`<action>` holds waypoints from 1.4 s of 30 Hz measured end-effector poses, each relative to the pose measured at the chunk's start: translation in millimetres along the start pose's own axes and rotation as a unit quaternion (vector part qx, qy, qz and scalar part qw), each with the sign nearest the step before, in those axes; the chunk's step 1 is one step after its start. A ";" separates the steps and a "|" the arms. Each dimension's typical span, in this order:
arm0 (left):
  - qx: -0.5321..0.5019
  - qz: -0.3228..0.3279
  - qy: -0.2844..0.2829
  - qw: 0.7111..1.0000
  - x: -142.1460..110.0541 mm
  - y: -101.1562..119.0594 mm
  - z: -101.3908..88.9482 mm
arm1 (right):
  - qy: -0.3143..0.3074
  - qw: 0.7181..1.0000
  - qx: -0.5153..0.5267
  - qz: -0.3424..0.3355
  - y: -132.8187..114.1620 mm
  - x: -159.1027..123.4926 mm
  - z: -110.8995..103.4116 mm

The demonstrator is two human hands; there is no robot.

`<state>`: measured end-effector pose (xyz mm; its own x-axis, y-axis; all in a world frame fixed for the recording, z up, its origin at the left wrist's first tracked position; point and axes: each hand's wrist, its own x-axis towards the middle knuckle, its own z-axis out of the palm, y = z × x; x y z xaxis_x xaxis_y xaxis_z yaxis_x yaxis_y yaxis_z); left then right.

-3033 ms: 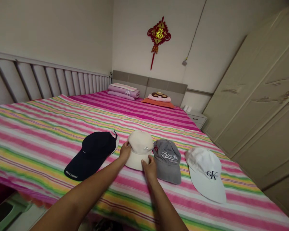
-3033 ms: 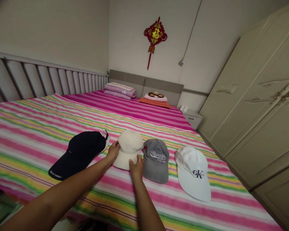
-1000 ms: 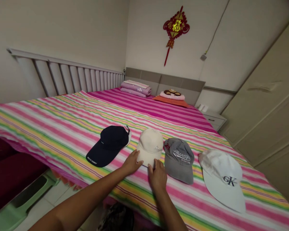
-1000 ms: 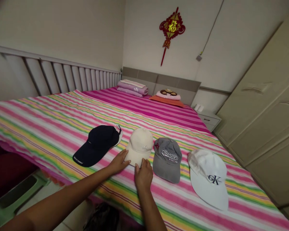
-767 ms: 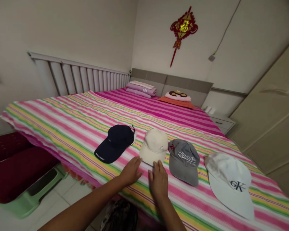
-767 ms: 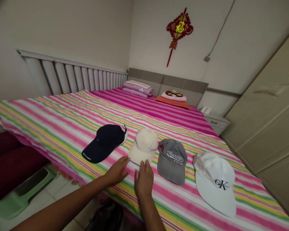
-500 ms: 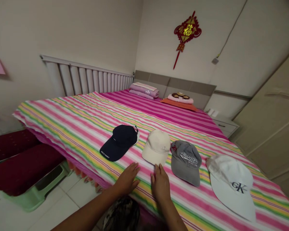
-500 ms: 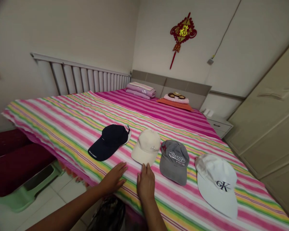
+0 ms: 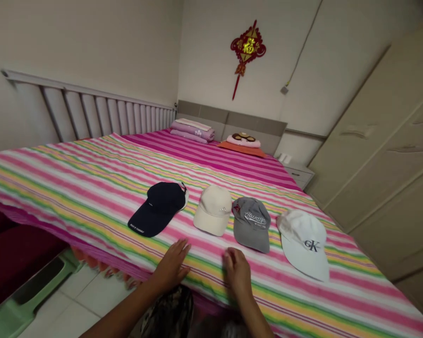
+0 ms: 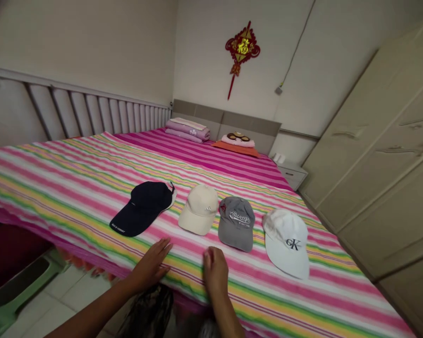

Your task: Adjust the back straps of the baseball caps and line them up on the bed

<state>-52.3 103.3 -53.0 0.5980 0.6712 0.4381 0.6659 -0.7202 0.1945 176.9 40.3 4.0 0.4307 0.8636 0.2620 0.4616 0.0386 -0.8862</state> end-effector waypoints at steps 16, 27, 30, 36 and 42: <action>0.043 0.002 0.077 0.996 11.1 1.8 3.7 | 0.096 0.785 0.454 0.411 25.1 55.2 -93.0; 0.073 0.026 0.094 0.993 9.1 0.3 4.6 | 0.108 0.720 0.564 0.390 18.0 83.5 -64.6; 0.083 0.032 0.094 0.992 8.8 1.3 4.3 | 0.100 0.724 0.569 0.377 15.3 90.0 -66.2; 0.034 0.009 0.089 0.995 7.4 -1.5 5.8 | 0.077 0.746 0.574 0.327 4.9 109.5 -76.0; -0.346 -0.152 -0.033 0.925 51.1 40.7 -12.2 | 0.047 0.745 0.599 0.290 -15.3 91.4 -86.4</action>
<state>-0.1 106.1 -11.9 0.4718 0.8537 0.2204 0.3758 -0.4208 0.8256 276.2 75.2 74.5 0.3669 0.8726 -0.3223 -0.8223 0.1423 -0.5510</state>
